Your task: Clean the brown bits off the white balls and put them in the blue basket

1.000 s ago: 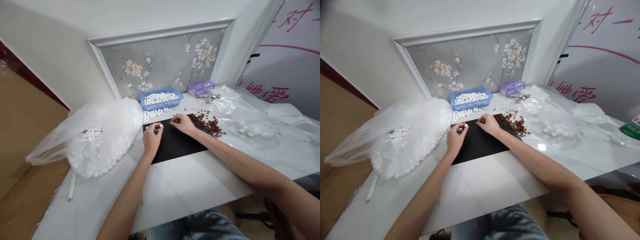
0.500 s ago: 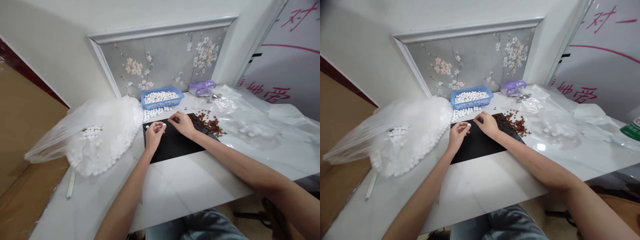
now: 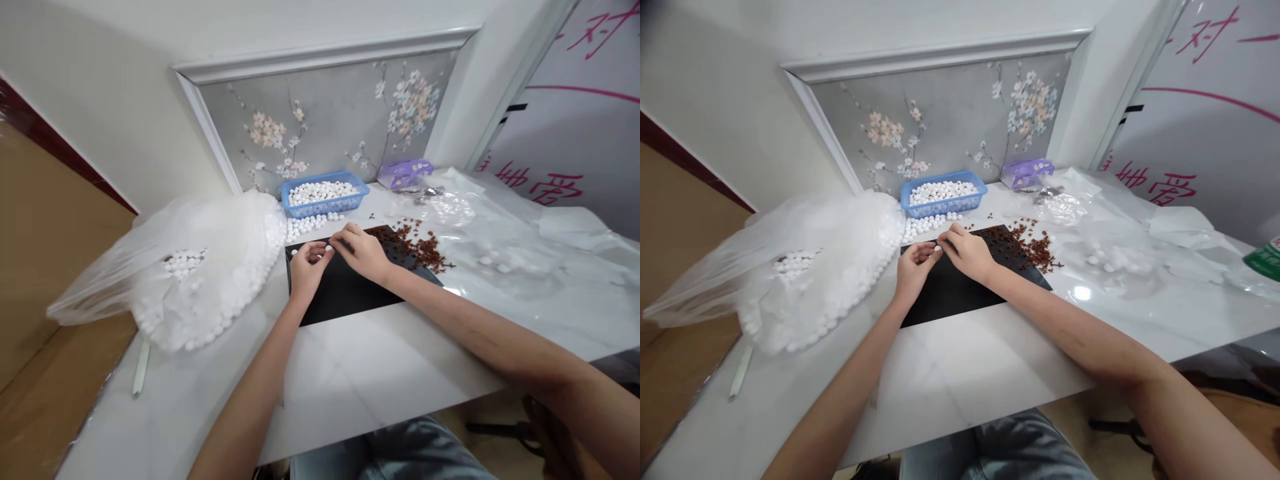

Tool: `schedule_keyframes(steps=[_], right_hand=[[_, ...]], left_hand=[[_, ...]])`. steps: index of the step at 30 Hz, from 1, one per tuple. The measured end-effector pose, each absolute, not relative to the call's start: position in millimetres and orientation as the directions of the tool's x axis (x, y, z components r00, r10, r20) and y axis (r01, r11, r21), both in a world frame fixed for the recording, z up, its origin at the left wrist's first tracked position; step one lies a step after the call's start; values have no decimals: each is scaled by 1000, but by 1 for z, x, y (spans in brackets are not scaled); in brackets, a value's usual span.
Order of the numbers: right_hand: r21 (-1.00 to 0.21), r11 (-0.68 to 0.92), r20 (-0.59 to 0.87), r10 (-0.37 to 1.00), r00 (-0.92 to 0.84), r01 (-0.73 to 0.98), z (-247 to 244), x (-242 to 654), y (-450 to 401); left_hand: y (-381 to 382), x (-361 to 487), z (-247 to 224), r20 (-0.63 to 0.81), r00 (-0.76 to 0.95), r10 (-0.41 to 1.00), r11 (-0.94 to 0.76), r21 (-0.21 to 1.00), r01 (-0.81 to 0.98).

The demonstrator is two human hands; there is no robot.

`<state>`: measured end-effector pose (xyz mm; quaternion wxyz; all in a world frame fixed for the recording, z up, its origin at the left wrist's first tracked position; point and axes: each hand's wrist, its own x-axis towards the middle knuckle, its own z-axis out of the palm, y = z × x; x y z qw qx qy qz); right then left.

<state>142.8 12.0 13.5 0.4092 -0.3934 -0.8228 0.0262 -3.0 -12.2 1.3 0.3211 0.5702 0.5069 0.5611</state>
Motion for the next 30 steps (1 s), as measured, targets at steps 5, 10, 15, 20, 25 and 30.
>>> schedule_keyframes(steps=[5, 10, 15, 20, 25, 30], right_hand=[[-324, 704, 649, 651, -393, 632, 12, 143, 13], [-328, 721, 641, 644, -417, 610, 10, 144, 15], [-360, 735, 647, 641, -414, 575, 8, 144, 16], [-377, 757, 636, 630, -445, 533, 9, 146, 15], [-400, 755, 617, 641, -456, 520, 6, 145, 17], [-415, 749, 611, 650, -452, 517, 5, 145, 17]], left_hand=[[-12, -3, 1, 311, -152, 938, -273, 934, 230], [-12, -4, 0, 339, -146, 929, -296, 921, 254], [-12, -5, -1, 365, -149, 919, -313, 905, 286], [-11, -7, -1, 342, -148, 928, -305, 926, 224], [-12, -6, 1, 322, -151, 935, -291, 937, 195], [-13, -5, 1, 332, -125, 935, -301, 929, 215]])
